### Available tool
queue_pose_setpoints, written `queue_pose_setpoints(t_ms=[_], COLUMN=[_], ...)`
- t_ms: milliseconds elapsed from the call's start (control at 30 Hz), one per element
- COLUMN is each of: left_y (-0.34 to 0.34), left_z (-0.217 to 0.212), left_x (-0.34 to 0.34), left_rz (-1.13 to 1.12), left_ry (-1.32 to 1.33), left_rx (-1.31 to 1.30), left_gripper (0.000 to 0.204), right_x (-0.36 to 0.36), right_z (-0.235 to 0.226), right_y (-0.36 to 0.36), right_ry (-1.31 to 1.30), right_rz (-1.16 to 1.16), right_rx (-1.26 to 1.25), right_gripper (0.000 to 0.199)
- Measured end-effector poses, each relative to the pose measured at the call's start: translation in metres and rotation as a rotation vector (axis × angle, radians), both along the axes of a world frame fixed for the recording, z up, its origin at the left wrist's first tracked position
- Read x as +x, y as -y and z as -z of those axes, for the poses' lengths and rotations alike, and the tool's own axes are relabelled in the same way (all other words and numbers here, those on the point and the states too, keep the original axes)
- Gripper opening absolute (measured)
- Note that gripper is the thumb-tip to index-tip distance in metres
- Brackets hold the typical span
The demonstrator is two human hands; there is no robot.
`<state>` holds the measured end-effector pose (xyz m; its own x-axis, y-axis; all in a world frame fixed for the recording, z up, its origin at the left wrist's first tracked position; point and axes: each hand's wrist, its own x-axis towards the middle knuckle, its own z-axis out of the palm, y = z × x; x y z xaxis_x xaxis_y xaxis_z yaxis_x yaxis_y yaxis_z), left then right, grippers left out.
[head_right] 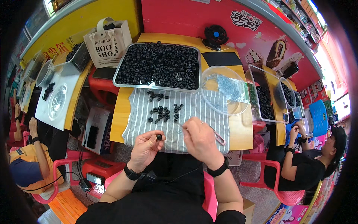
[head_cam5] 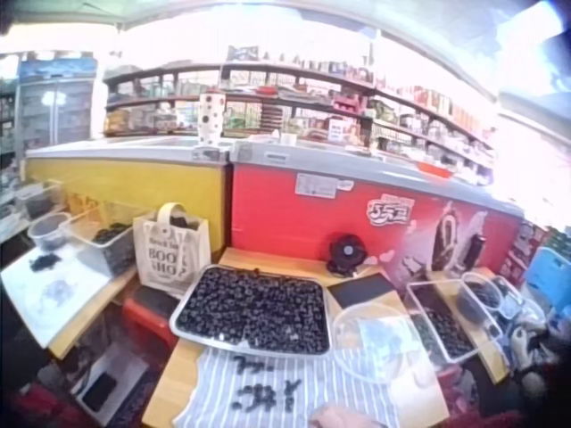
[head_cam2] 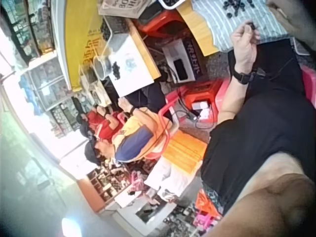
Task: Manually inspect and sort small black plastic components into different groups on a striped cloth.
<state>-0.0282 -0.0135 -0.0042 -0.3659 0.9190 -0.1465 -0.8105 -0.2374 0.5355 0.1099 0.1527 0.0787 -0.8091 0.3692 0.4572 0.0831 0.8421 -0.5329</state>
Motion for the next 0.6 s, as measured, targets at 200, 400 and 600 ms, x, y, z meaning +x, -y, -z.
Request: queue_pose_setpoints(t_ms=[200, 400, 600], left_y=[-0.005, -0.005, -0.007], left_z=[0.005, 0.005, 0.011], left_x=[0.000, -0.001, 0.002], left_rz=[-0.049, -0.083, -0.110], left_ry=[-0.071, -0.132, -0.209], left_rx=[-0.027, -0.065, -0.081], left_gripper=[0.029, 0.028, 0.025], right_x=[0.001, -0.005, -0.008], right_z=[0.008, 0.017, 0.014], right_y=[0.039, 0.055, 0.060], right_ry=[0.073, 0.191, 0.260], right_rz=[-0.038, 0.023, 0.034], right_rx=[-0.096, 0.100, 0.172], right_gripper=[0.021, 0.016, 0.017])
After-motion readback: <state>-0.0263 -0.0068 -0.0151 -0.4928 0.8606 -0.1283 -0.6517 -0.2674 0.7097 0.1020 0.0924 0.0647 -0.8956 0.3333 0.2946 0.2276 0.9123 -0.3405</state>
